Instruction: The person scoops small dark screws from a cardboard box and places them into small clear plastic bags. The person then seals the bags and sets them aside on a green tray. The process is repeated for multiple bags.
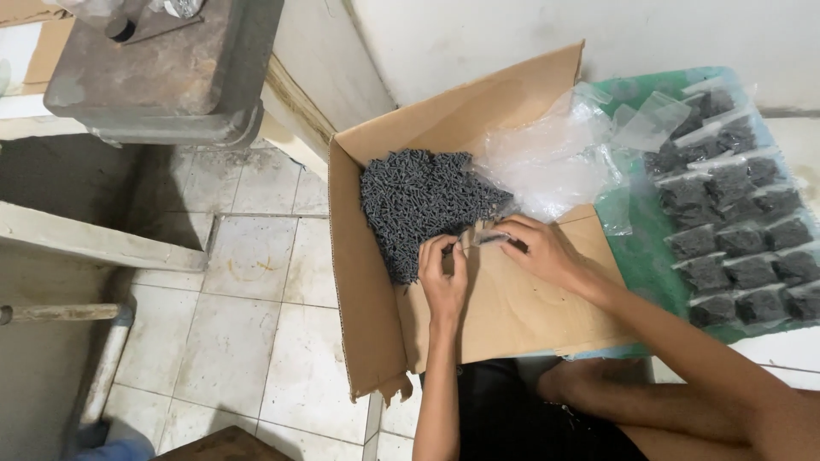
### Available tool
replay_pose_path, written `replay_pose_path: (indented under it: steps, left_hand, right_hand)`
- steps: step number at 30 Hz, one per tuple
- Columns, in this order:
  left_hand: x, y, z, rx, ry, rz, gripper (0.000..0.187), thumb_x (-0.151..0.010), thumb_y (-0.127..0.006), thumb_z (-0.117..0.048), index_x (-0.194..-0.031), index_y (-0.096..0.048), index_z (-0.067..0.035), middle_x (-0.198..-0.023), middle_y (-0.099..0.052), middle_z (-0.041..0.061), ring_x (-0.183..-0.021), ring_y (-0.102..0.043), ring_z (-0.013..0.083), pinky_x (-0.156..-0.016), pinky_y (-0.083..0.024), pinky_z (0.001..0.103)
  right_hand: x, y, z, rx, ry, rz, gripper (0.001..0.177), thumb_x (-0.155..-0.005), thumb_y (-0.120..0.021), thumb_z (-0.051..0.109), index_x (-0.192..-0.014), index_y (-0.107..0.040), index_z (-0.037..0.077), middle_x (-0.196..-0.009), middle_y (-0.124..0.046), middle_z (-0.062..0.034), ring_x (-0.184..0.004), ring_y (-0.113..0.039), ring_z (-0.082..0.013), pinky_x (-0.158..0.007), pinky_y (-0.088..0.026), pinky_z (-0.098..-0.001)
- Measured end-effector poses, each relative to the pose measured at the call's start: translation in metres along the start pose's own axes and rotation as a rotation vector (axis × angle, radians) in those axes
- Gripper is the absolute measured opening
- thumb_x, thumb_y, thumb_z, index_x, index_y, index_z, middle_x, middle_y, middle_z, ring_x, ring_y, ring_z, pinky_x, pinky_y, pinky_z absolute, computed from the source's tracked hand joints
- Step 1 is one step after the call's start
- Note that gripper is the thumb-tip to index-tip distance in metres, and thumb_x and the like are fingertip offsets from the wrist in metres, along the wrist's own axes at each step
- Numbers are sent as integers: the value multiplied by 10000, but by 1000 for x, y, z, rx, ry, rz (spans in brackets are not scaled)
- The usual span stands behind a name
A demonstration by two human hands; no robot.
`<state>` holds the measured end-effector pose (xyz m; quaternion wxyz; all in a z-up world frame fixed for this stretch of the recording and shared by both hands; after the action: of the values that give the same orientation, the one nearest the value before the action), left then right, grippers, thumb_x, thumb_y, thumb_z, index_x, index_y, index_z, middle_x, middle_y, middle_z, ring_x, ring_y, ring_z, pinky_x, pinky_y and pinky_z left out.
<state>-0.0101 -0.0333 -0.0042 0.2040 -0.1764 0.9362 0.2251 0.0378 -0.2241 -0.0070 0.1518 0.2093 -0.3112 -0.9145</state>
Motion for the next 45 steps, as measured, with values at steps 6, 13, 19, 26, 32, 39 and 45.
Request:
replay_pose_path:
  steps: [6,13,19,26,32,39,45]
  left_hand:
    - [-20,-11,0,-24,-93,24,64,-980,-648,-92,-1009,-705,-101,-964,-692,20,-945,-684,233,-842,-560,387]
    - [-16,-18,10,-97,-236,24,74,-968,-669,-67,-1019,-718,-89,-970,-674,32,-921,-676,235,-809,-568,376]
    - [-10,-20,11,-106,-273,13,89,-986,-659,-77,-1032,-735,-87,-958,-664,27,-881,-681,220,-772,-577,356]
    - [-13,-20,8,-155,-321,-5,86,-972,-684,-75,-1020,-750,-101,-999,-640,47,-769,-664,229,-656,-582,354]
    - [-13,-20,7,-174,-320,10,100,-969,-691,-77,-1033,-759,-113,-1005,-632,40,-699,-652,210,-599,-580,341]
    - [-12,-23,12,-172,-332,0,97,-979,-687,-134,-1028,-768,-110,-994,-642,41,-654,-640,210,-554,-558,331]
    - [-9,-20,26,-150,-294,-54,193,-1017,-578,-114,-1077,-761,-121,-975,-643,27,-674,-673,201,-569,-573,313]
  right_hand:
    - [-23,-17,-13,-41,-33,-41,319,-883,-720,56,-1183,-736,163,-1108,-756,-66,-887,-730,-296,-746,-604,-419]
    - [-23,-17,-17,-81,-127,-38,412,-864,-726,40,-1251,-734,181,-898,-751,-130,-797,-715,-340,-725,-589,-452]
    - [-24,-15,-13,-68,-148,-49,371,-881,-746,123,-1239,-750,222,-740,-696,-99,-727,-701,-305,-676,-577,-423]
    - [-26,-11,-9,-81,-74,-57,378,-843,-729,15,-1180,-771,179,-931,-770,-102,-760,-707,-266,-688,-584,-401]
    - [-26,-9,-8,-112,-71,-58,372,-838,-718,-5,-1171,-770,153,-974,-777,-99,-748,-700,-262,-686,-577,-409]
    - [-23,-14,-16,-138,-64,-91,357,-837,-728,18,-1159,-772,166,-935,-763,-73,-735,-691,-258,-686,-566,-406]
    - [-28,-15,-15,-149,-55,-127,340,-844,-744,35,-1159,-778,159,-740,-684,-102,-684,-662,-291,-660,-545,-423]
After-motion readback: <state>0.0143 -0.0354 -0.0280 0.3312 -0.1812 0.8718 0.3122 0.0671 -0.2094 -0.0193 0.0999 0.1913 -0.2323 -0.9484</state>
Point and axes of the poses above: each hand's wrist, its own x-axis away from the middle knuckle, its own y-axis out of the back of the hand, z = x × y, the point moved 5 cm from there along -x, towards the middle knuckle
